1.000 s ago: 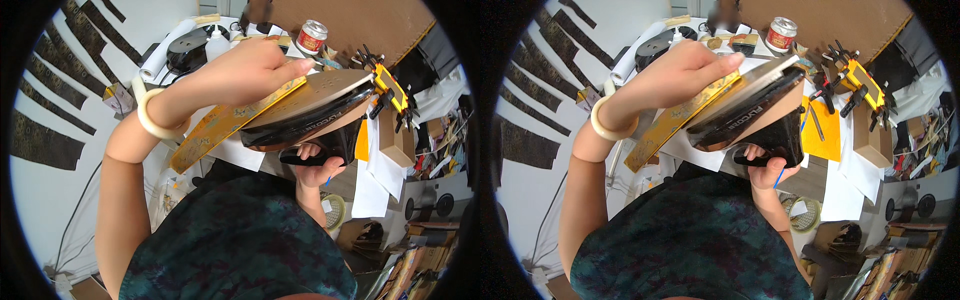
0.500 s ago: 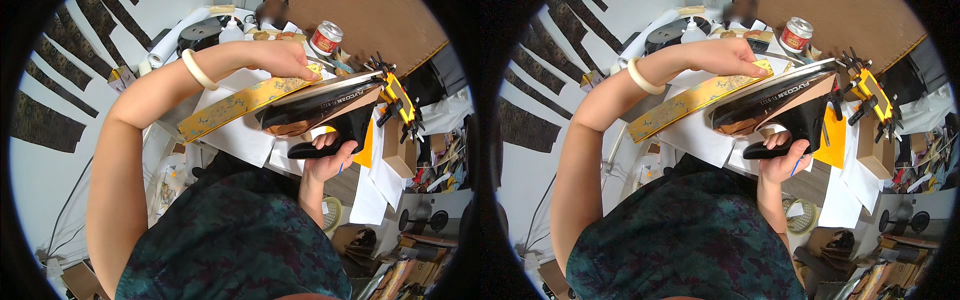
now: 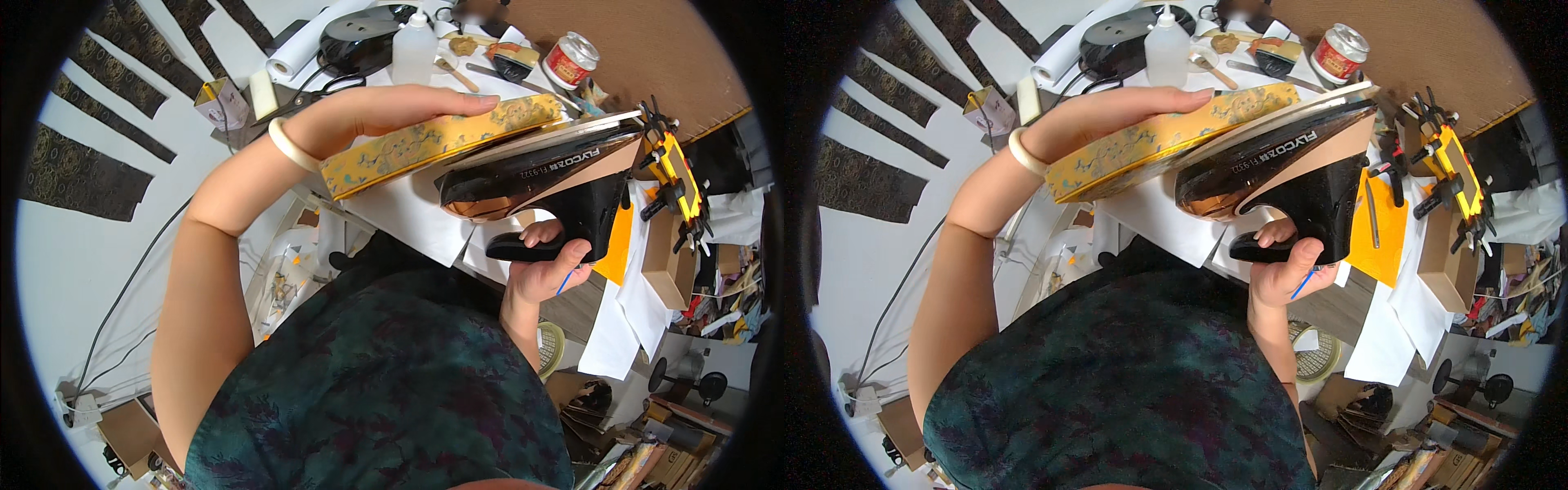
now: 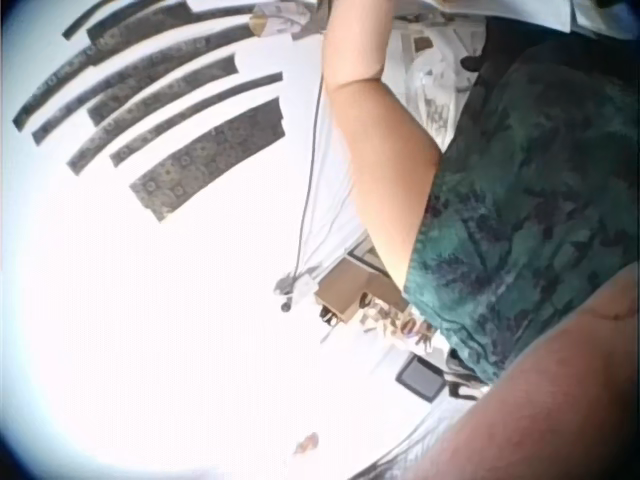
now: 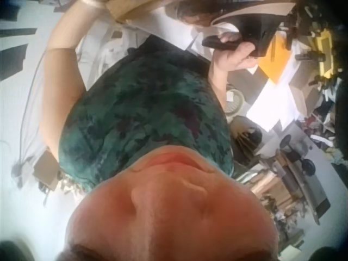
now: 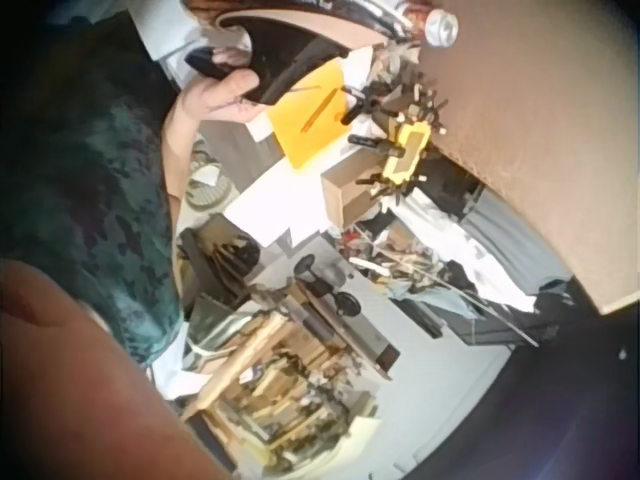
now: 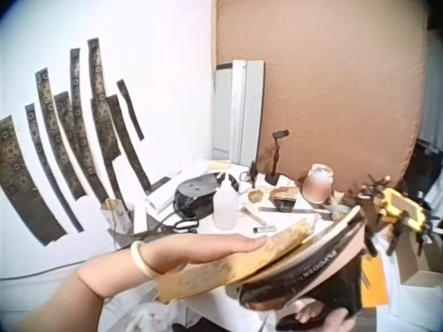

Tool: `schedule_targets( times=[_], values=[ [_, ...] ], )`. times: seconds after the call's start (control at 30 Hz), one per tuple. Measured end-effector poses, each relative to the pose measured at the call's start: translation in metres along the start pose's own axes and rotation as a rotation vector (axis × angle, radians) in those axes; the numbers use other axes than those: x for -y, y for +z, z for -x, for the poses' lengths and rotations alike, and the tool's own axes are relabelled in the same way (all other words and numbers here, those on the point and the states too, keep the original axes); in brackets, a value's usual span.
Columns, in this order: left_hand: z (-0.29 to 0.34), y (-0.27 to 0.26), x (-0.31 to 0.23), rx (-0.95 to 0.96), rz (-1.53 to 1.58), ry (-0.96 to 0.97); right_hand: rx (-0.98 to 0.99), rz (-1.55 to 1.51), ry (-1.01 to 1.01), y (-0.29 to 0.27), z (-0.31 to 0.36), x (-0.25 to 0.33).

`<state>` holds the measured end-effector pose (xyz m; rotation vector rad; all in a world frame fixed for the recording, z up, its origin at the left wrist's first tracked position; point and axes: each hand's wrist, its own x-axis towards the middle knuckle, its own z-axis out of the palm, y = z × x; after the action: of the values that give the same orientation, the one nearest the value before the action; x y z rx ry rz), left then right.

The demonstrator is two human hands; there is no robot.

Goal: The person irons a yellow patterned frame, removes clamps, applies liquid from a squeeze bottle to a small strip, and uses a brush to spread it. The person then places the strip onto the frame and presses it down. The person repeats this process with additional strips and frames.

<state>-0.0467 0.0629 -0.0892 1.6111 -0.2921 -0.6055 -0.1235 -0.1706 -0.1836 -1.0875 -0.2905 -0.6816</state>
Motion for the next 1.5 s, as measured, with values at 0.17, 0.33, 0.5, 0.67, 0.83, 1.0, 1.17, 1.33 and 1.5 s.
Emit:
schedule_targets(
  times=[0.17, 0.33, 0.5, 0.67, 0.83, 1.0, 1.17, 1.33, 1.5],
  values=[
    [0.049, 0.013, -0.012, 0.010, 0.134, -0.041, 0.076, 0.030, 0.036, 0.015, 0.015, 0.001],
    [0.054, -0.012, 0.022, 0.090, -0.184, 0.510, 0.159, 0.015, 0.090, 0.031, 0.028, 0.004],
    [0.044, -0.010, 0.007, 0.037, 0.044, 0.203, 0.241, 0.134, 0.076, 0.033, 0.006, 0.013],
    [0.062, -0.017, 0.062, -0.104, 0.166, 0.667, 0.415, 0.208, -0.177, 0.048, -0.091, 0.051],
    [0.095, -0.014, 0.053, -0.324, 0.726, 0.377, 0.677, 0.443, -0.511, 0.164, -0.212, 0.078],
    [0.096, -0.013, 0.096, -0.450, 0.880, 0.444, 1.517, 0.705, -0.649, 0.333, -0.300, 0.031],
    [0.124, -0.028, 0.149, -0.320, 1.506, 0.562, 1.664, 1.076, -1.083, 0.412, -0.313, -0.140],
    [0.166, -0.040, 0.261, -0.709, 1.358, 0.659, 1.688, 1.033, -0.729, 0.388, -0.304, -0.244],
    [0.161, -0.039, 0.218, -0.768, 1.520, 0.513, 1.738, 1.001, -0.604, 0.367, -0.298, -0.300]
  ],
)
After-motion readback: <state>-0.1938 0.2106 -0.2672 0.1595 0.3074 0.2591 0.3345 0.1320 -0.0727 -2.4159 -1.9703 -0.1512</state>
